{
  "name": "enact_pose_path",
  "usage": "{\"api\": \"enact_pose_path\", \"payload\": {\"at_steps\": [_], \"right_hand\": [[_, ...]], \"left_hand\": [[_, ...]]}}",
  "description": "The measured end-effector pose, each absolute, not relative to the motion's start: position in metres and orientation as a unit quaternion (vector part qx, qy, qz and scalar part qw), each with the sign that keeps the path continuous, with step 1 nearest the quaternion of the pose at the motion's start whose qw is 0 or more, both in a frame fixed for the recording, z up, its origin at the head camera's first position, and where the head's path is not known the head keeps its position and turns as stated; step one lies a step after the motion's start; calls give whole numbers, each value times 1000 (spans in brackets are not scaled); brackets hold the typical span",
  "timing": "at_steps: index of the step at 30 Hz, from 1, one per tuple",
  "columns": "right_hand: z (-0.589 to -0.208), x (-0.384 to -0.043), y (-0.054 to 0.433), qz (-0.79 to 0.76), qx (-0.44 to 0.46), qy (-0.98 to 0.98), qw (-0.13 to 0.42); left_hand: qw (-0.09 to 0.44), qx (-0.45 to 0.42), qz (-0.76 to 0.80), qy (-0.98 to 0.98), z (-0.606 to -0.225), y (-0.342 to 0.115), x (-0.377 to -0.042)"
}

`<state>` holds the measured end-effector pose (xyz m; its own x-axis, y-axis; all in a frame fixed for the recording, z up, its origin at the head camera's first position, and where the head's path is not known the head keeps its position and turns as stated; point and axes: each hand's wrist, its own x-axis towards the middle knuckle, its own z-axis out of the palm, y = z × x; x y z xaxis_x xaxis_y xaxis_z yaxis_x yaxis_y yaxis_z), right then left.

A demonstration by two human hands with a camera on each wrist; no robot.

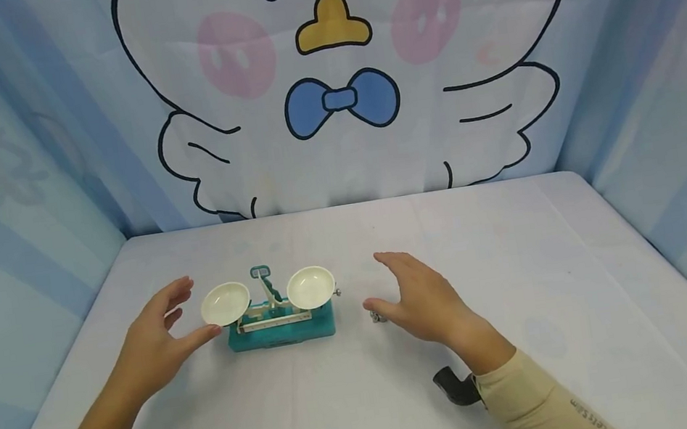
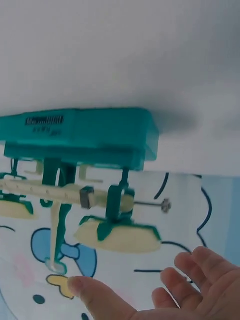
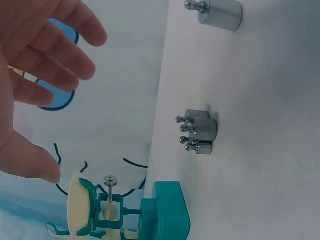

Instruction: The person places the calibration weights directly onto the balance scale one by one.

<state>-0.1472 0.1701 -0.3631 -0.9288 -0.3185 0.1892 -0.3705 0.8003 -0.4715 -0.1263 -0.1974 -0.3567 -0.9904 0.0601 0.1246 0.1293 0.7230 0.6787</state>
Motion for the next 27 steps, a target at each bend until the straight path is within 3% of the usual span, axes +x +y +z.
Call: {"api": "enact_pose_path", "payload": {"at_steps": [9,15,21,27], "right_hand": [[-379,-142,167,306,160,-936,63],[-386,-140,165,320,155,-931,78],[-389,-140,163,335,139,-930,56],[-393,-142,163,340,122,-932,29]], "left_hand": [[19,57,-430,-901,-385,-203,-123],[-32,122,-451,-884,-395,-206,-123],[-75,136,-440,-884,-403,-203,-125],[-74,130,-473,-868,-410,-198,-128]]}}
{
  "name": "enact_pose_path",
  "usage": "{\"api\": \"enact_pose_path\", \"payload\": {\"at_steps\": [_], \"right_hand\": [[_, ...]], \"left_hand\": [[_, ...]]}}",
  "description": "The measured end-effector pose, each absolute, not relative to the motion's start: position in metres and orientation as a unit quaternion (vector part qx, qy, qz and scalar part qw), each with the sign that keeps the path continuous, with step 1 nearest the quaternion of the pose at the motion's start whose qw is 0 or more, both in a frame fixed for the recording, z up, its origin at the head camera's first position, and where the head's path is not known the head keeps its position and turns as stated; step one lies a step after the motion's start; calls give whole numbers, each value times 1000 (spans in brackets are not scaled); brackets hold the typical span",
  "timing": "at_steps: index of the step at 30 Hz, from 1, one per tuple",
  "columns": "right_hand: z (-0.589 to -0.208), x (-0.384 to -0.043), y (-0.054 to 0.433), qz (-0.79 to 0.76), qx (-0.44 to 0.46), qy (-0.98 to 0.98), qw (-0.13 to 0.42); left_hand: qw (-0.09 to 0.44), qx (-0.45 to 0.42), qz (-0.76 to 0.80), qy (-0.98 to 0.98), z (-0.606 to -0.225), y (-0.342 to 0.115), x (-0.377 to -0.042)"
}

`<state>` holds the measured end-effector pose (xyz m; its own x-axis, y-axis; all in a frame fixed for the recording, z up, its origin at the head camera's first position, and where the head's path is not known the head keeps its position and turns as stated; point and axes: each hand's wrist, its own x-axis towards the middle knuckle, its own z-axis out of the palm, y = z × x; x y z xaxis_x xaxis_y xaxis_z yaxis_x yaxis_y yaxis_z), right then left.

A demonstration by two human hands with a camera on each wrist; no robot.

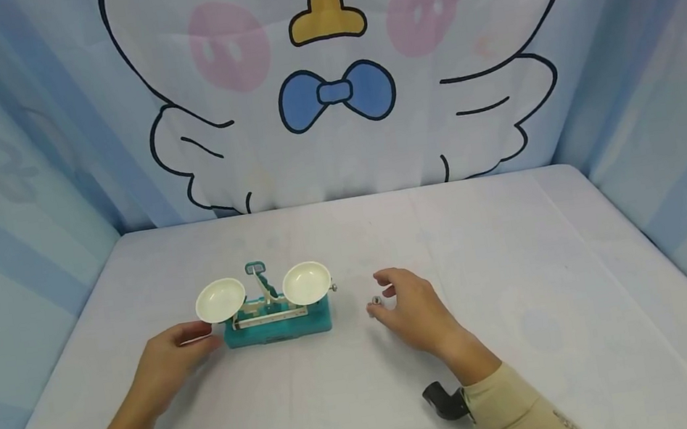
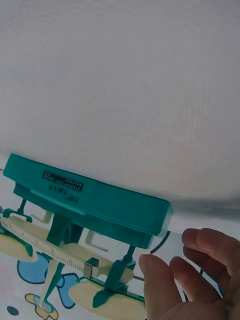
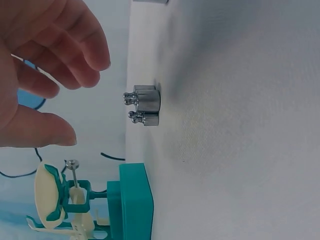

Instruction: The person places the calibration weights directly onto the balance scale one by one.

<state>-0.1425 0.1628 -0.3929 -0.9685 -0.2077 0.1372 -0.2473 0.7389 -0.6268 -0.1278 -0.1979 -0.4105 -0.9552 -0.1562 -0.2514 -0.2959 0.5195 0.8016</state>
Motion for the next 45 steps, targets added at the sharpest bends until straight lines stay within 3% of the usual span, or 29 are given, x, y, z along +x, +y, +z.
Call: {"api": "enact_pose_path", "payload": {"at_steps": [8,45], "right_hand": [[-400,-147,162,325,117,-938,-1],[-413,-158,152,275,95,-957,-15]], "left_hand": [[70,-132,495,856,-414,-188,-130],[77,-117,511,848,-428,-184,-140]]}}
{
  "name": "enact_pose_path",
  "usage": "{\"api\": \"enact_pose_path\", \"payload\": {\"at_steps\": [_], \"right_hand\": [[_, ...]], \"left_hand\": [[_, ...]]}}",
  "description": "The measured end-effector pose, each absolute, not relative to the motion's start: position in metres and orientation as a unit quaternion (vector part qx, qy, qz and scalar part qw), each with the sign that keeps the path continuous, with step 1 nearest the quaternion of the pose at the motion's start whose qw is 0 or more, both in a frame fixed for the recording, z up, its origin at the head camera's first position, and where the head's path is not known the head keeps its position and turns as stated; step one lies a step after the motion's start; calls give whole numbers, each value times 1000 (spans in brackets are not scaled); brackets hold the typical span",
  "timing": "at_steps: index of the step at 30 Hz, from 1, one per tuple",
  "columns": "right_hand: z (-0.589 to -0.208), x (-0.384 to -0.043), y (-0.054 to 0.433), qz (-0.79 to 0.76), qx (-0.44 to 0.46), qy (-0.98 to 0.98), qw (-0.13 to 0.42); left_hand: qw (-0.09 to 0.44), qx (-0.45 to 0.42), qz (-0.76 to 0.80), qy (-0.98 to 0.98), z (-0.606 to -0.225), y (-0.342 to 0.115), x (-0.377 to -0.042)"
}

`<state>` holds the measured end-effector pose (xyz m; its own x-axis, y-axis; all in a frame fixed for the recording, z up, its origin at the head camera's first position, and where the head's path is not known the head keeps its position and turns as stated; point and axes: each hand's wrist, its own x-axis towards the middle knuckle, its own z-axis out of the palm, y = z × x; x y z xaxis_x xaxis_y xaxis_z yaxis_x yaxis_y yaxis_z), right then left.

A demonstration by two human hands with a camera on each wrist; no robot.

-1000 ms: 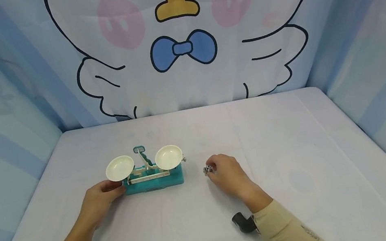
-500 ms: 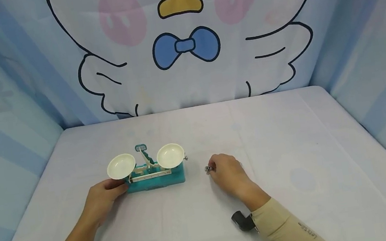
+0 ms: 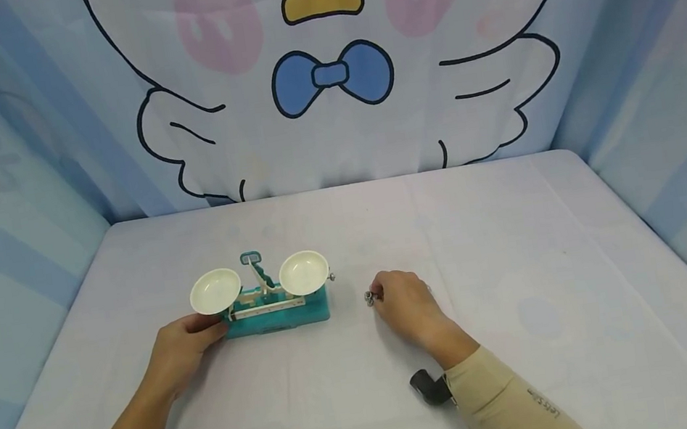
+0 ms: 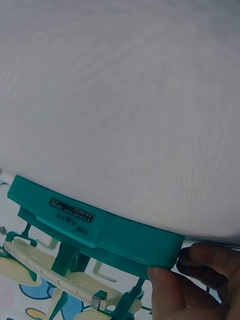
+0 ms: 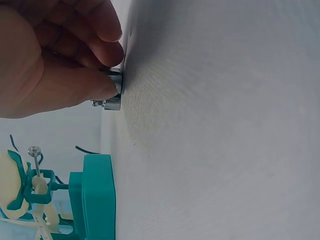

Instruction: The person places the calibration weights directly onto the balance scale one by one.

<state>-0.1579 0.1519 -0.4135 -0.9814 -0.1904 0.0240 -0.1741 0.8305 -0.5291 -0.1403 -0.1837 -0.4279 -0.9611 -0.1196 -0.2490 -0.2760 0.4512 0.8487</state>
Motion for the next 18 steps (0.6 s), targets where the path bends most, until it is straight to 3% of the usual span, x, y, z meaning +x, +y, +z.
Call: {"api": "enact_pose_path", "payload": {"at_steps": [10,18], "right_hand": [[-413,-157,153,-272,-92,958,11],[-400,-152,157,-283,-101,954,-26]], "left_hand": [[77,-113,501,855,-426,-181,-140],[78,-110,500,855,-426,-183,-140]]}}
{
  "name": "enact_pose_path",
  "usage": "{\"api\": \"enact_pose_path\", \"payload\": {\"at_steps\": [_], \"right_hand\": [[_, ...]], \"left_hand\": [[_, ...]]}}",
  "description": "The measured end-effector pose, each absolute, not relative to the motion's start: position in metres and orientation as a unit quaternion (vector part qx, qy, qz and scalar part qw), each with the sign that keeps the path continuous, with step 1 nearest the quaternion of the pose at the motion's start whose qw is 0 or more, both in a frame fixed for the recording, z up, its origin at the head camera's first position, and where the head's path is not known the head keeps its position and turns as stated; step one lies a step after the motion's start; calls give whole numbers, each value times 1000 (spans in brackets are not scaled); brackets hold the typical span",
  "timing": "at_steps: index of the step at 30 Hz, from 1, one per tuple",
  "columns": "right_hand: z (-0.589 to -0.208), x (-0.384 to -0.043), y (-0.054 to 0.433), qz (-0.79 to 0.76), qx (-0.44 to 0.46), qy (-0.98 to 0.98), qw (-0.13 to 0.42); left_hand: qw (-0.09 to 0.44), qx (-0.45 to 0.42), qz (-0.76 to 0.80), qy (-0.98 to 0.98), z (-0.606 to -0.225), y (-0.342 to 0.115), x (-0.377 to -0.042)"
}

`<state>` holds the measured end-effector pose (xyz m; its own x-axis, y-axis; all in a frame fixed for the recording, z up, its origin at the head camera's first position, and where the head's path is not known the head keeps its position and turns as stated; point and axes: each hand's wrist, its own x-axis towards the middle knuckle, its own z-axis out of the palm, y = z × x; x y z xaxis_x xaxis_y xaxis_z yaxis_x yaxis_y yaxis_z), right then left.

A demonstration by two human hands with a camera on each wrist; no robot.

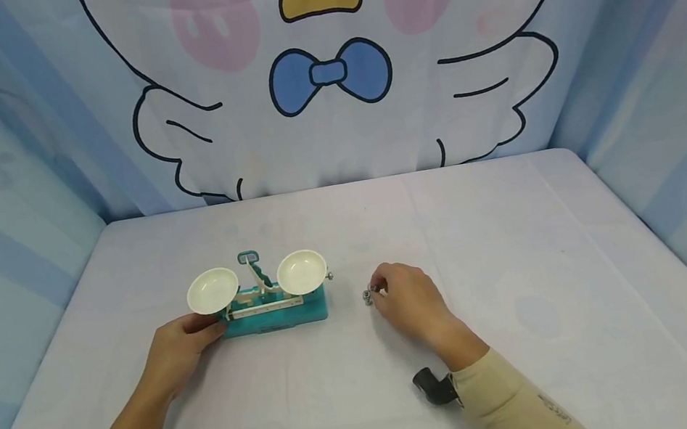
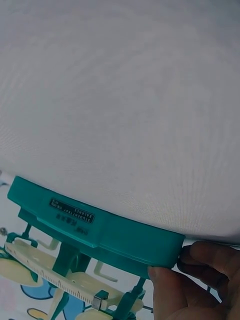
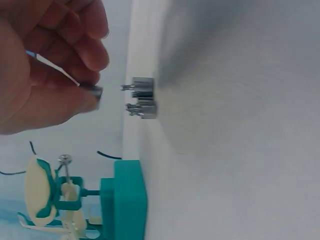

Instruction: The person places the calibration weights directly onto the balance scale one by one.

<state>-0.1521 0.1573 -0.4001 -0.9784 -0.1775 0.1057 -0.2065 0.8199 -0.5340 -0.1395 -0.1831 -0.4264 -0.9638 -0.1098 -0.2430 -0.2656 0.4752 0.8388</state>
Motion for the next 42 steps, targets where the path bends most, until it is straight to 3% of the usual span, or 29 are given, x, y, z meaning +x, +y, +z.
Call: {"api": "enact_pose_path", "payload": {"at_steps": [13,29,42], "right_hand": [[-362,-162,136,312,200,-921,117],[-358,-189,91,350,268,-896,51],[-360,-196,79,320,286,-902,50]], "left_hand": [[74,-118,511,848,-429,-184,-142],[68,-118,514,847,-430,-182,-142],[69,-125,506,850,-427,-183,-142]]}}
